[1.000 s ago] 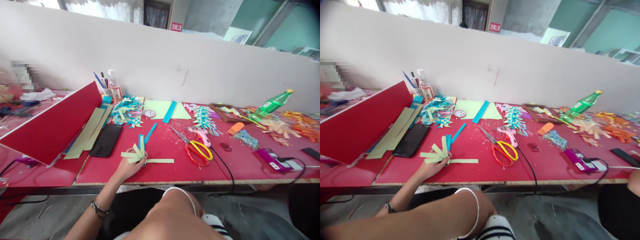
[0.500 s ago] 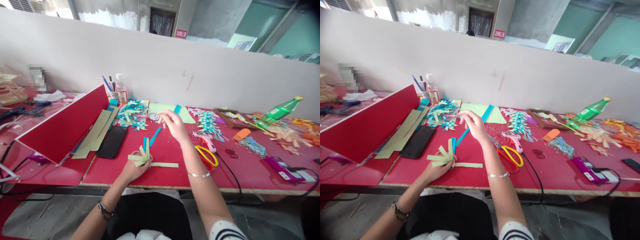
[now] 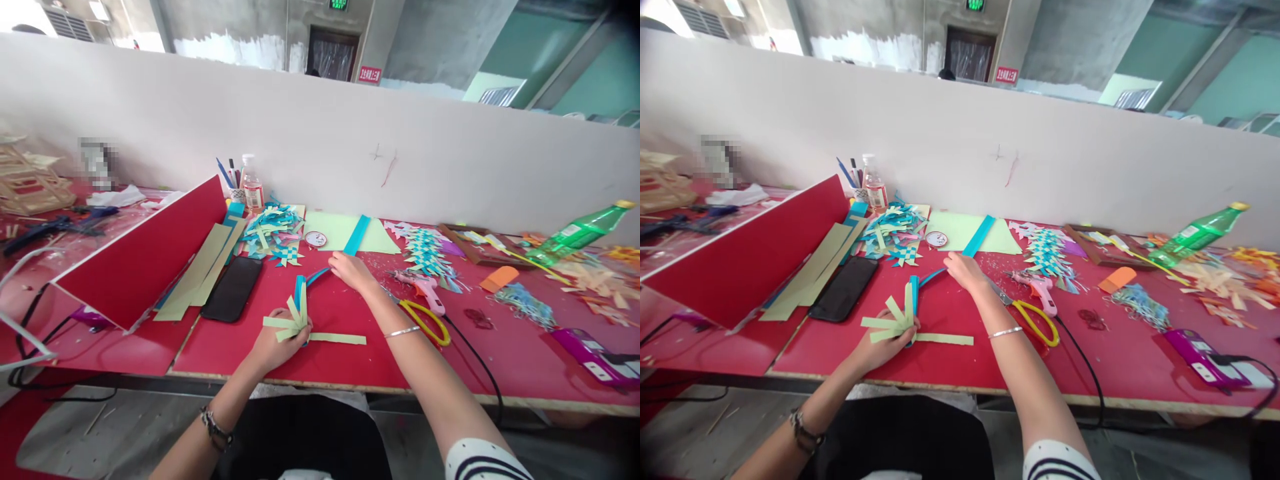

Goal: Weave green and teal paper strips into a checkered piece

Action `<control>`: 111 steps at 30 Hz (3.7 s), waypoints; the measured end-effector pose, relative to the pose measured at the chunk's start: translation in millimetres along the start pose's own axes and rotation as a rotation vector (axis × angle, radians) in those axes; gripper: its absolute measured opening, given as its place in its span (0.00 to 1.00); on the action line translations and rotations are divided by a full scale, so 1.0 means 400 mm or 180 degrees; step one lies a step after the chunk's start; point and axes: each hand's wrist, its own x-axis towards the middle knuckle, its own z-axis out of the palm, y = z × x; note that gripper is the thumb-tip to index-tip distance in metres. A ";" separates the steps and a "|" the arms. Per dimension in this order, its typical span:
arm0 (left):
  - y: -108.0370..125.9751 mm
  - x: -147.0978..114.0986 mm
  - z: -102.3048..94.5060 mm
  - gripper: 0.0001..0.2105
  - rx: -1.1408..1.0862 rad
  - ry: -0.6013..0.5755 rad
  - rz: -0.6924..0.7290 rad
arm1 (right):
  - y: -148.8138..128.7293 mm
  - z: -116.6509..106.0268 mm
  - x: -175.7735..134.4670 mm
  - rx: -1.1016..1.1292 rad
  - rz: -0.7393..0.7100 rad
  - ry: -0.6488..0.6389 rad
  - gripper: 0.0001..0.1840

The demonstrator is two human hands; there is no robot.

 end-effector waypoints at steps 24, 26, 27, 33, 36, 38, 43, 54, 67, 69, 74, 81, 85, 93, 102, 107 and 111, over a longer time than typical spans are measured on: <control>-0.003 -0.001 0.007 0.16 0.0132 0.0107 0.0065 | -0.247 0.060 -0.351 0.0827 -0.0315 0.0960 0.10; 0.000 0.000 0.006 0.16 0.0099 0.0126 0.0072 | -0.257 0.067 -0.358 0.0839 -0.0368 0.1036 0.10; 0.001 0.001 0.004 0.15 0.0084 0.0109 0.0060 | -0.260 0.071 -0.360 0.0870 -0.0376 0.1040 0.11; 0.019 0.003 -0.014 0.12 -0.0023 -0.0110 -0.0097 | -0.270 0.081 -0.367 0.1059 -0.0283 0.0833 0.15; 0.026 0.002 -0.020 0.09 -0.0136 -0.0146 -0.0018 | -0.272 0.077 -0.371 0.1115 -0.0241 0.0719 0.15; 0.026 0.001 -0.019 0.13 -0.0139 -0.0166 -0.0008 | -0.273 0.074 -0.373 0.1060 -0.0271 0.0699 0.15; 0.017 -0.001 -0.007 0.14 0.0058 -0.0099 0.0049 | -0.276 0.077 -0.378 0.0520 -0.0429 0.0967 0.15; 0.006 -0.003 -0.001 0.14 0.0211 -0.0150 0.0197 | -0.286 0.080 -0.375 -0.0596 -0.0374 0.1336 0.12; 0.007 -0.006 -0.010 0.17 0.0149 -0.0219 0.0346 | -0.256 0.081 -0.344 0.0384 -0.0480 0.0901 0.07; 0.006 -0.007 -0.011 0.18 0.0087 -0.0199 0.0359 | -0.252 0.076 -0.346 0.0429 -0.0412 0.0820 0.07; 0.004 -0.014 -0.012 0.19 -0.0091 -0.0231 0.0344 | -0.244 0.059 -0.349 0.0454 -0.0073 0.0761 0.13; 0.000 -0.023 -0.014 0.16 -0.0080 -0.0098 0.0530 | -0.233 0.048 -0.311 0.0508 0.0109 0.0426 0.14; -0.003 -0.026 -0.013 0.15 0.0233 0.0073 0.0544 | -0.229 0.052 -0.293 0.0423 0.0064 0.0228 0.16; -0.009 -0.028 -0.007 0.16 0.0200 0.0110 0.0442 | -0.219 0.045 -0.294 0.0594 0.0025 0.0138 0.15; -0.013 -0.028 -0.015 0.11 0.0398 -0.0091 0.0497 | -0.212 0.025 -0.314 0.0511 0.0095 0.0038 0.22; -0.011 -0.026 -0.022 0.13 0.0354 -0.0115 0.0553 | -0.211 0.028 -0.321 0.0517 0.0122 0.0103 0.18; -0.011 -0.029 -0.021 0.11 0.0340 -0.0118 0.0573 | -0.209 0.030 -0.338 0.0304 0.0156 0.0358 0.20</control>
